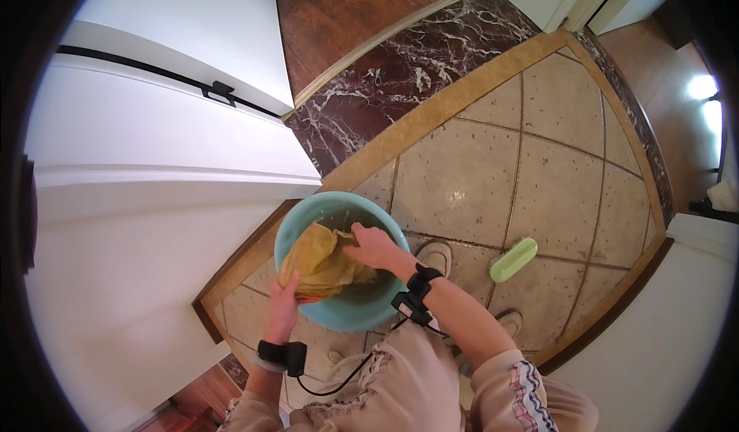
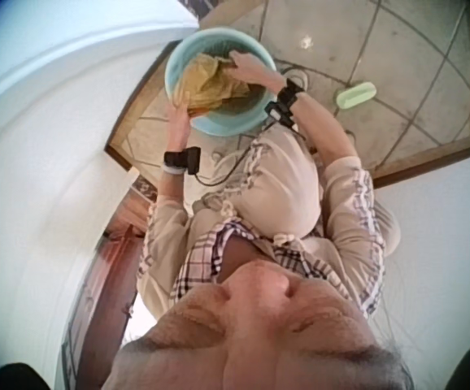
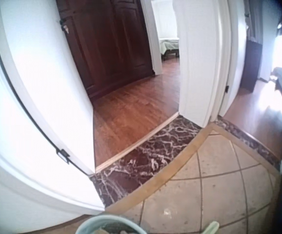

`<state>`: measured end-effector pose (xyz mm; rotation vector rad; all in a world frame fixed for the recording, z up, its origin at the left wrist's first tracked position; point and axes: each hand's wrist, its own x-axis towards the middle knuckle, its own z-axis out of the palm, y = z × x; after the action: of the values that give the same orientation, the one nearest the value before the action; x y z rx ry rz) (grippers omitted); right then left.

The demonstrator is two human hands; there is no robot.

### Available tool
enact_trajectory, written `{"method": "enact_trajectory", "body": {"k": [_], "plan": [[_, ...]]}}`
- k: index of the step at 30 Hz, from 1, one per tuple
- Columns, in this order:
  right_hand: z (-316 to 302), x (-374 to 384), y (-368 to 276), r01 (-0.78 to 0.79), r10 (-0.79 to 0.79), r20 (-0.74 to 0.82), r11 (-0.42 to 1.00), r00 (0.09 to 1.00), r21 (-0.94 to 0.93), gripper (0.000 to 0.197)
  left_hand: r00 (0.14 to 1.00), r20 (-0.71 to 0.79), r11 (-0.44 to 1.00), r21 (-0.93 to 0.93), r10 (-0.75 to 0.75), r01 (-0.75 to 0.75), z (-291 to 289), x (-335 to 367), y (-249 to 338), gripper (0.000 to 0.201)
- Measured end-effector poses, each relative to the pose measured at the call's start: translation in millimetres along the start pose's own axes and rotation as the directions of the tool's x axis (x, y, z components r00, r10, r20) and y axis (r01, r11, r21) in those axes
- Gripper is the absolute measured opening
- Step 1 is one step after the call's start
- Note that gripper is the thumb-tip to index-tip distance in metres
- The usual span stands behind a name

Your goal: The person scrubs a tiled floor with a green sponge, then wrings a yellow cloth in a blue bucket of water and wipes the floor. The person repeats scrubbing and wiping motions across the same area.

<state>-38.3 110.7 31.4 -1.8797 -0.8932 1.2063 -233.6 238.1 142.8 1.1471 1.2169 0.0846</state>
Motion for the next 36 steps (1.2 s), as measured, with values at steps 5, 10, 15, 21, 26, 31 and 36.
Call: {"method": "enact_trajectory", "body": {"k": [5,10,15,21,26,31,36], "plan": [[12.6,5.9,1.4,0.128,-0.124,0.037,0.894,0.992,-0.430,0.057,0.997,0.025,0.973,0.222,-0.068,0.061,-19.8,42.8,-105.0,0.067],[36.5,-14.5,19.8,0.226,-0.192,0.130,0.656,0.973,-0.721,0.059,0.971,-0.055,0.949,0.206,-0.232,0.238,16.5,31.8,-125.2,0.077],[34.1,9.8,32.1,-0.008,0.011,0.013,0.968,1.000,-0.252,0.033,0.930,0.121,0.919,-0.150,-0.348,0.364,23.2,30.9,-119.0,0.082],[46.6,1.5,1.1,0.115,-0.135,0.213,0.988,0.968,0.104,0.037,0.896,0.409,0.780,-0.499,-0.172,0.378,23.4,48.0,-111.4,0.076],[36.6,-8.3,-60.1,0.316,-0.353,0.430,0.936,0.831,0.158,0.040,0.895,0.430,0.658,-0.640,-0.122,0.397,-0.5,81.2,-129.2,0.067],[46.1,-3.7,-54.3,0.467,-0.398,0.326,0.868,0.858,-0.169,0.038,0.910,0.386,0.671,-0.635,-0.153,0.382,26.8,84.9,-115.2,0.055],[40.6,21.9,-31.1,0.212,-0.210,0.047,0.903,0.977,-0.374,0.047,0.939,0.229,0.760,-0.553,-0.256,0.342,25.8,57.3,-97.6,0.046]]}}
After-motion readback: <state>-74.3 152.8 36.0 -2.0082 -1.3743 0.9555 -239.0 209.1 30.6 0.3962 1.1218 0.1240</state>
